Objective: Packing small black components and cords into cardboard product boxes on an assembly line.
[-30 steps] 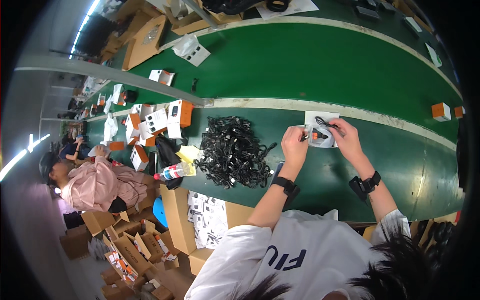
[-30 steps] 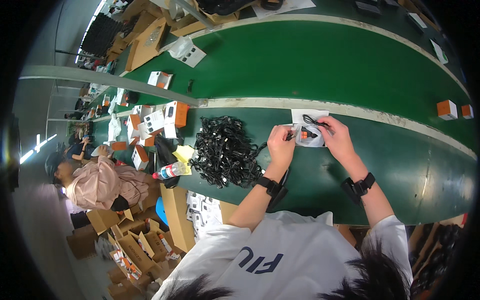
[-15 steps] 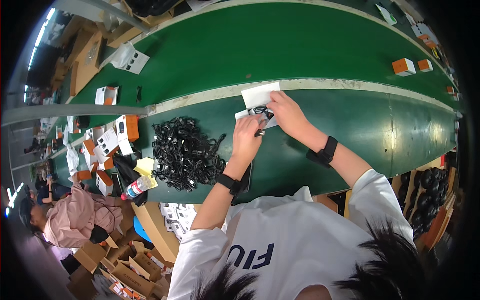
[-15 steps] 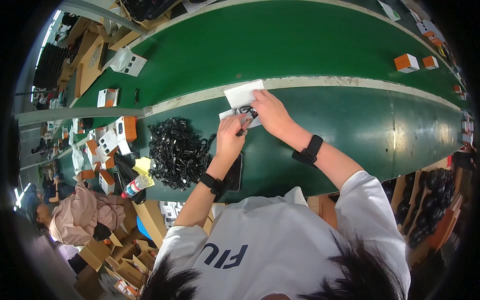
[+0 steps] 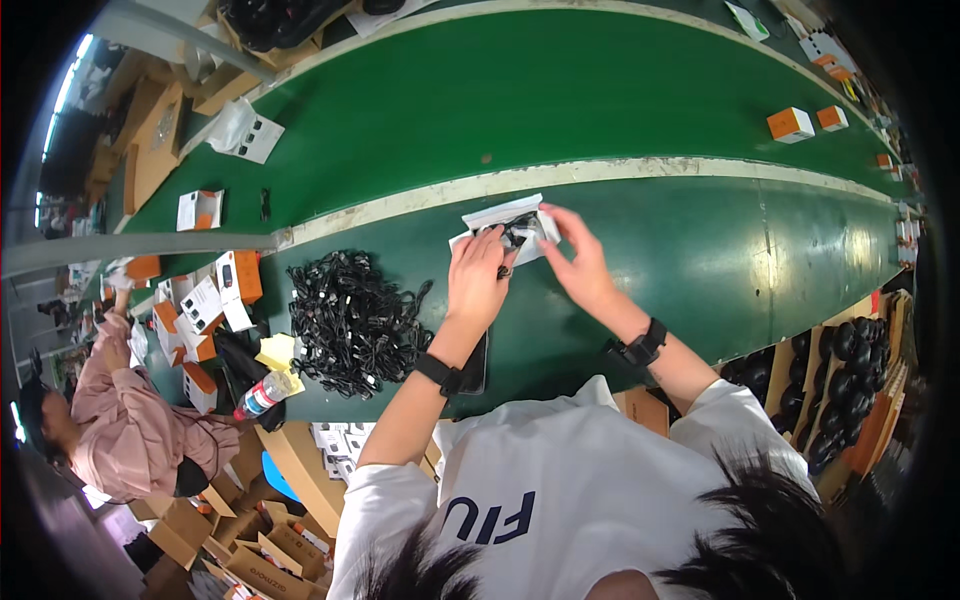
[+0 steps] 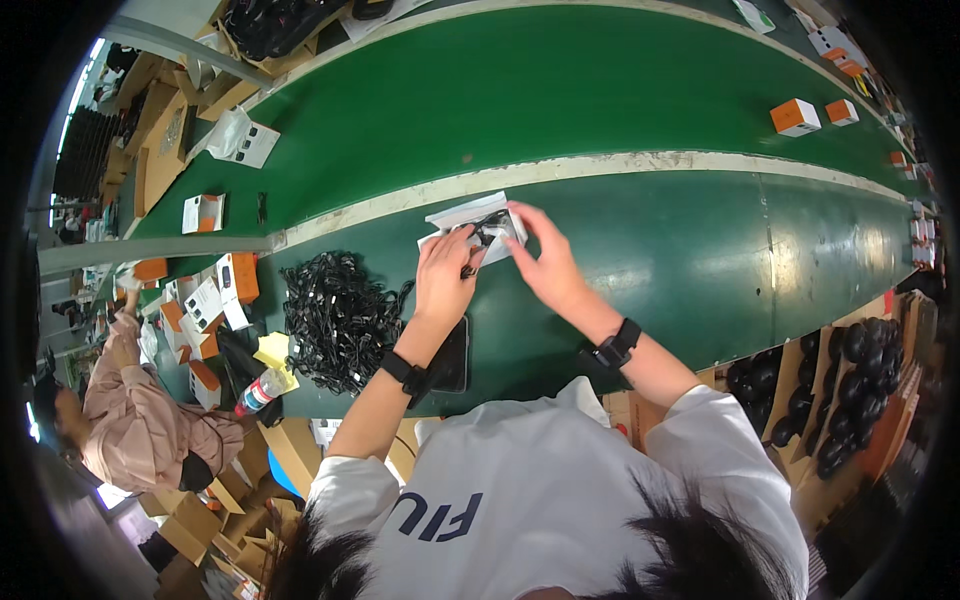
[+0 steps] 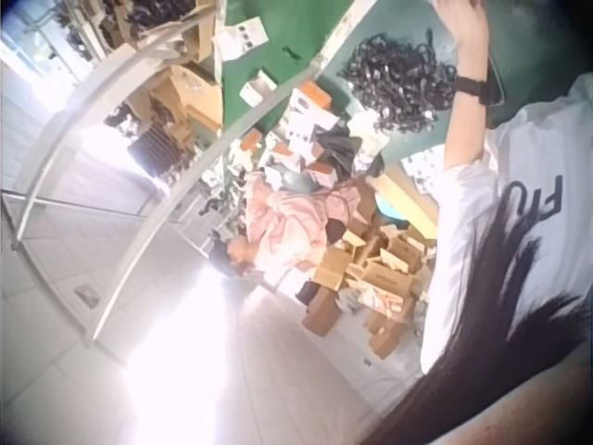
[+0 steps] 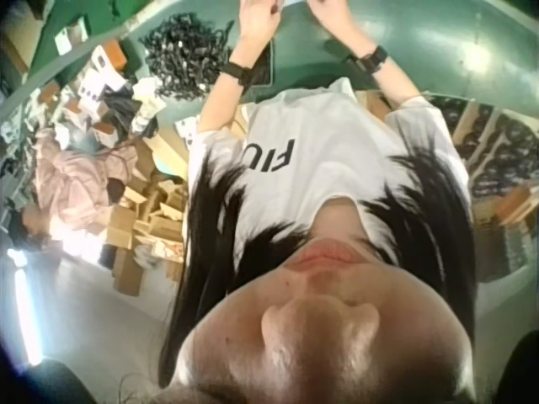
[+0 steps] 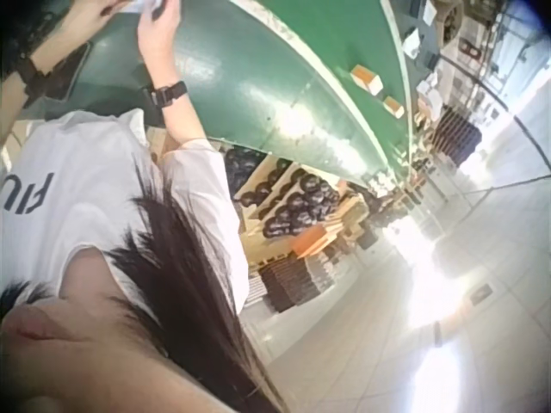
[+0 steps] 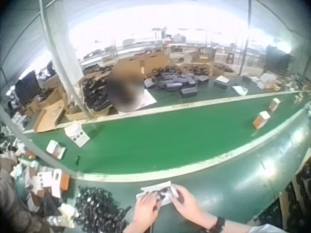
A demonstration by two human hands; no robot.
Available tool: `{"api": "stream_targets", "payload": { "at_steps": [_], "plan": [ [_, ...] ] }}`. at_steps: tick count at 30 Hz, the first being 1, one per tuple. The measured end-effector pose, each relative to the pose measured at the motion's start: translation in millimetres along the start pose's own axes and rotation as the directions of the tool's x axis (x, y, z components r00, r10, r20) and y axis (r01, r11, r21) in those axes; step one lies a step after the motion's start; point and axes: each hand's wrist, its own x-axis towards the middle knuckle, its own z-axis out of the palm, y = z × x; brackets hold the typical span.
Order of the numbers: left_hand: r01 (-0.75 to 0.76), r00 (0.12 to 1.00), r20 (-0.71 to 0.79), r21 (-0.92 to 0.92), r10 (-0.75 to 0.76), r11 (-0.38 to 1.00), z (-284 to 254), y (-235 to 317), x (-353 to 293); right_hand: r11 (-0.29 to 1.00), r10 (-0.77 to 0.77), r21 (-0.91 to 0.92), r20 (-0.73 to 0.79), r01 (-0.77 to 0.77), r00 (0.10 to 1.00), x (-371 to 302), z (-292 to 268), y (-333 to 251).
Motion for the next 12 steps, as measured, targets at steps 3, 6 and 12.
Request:
{"api": "stream_targets", "payload": {
  "at_steps": [3, 6, 12],
  "plan": [
    [-0.026, 0.999, -0.033, -0.158, 0.021, 0.987, -12, -2, -5, 0.984, -0.142, -0.102, 0.067, 0.148, 0.988, -2, 7, -4],
    [-0.117, 0.983, -0.162, -0.196, 0.085, 0.974, -20, 0, -8, 0.946, -0.167, -0.253, 0.154, 0.202, 0.974, -2, 11, 11],
    [0.745, 0.607, 0.093, -0.411, -0.789, 0.525, -25, 4, -26, 0.925, -0.164, -0.313, 0.182, 0.215, 0.97, -4, 12, 18]
  ]
}}
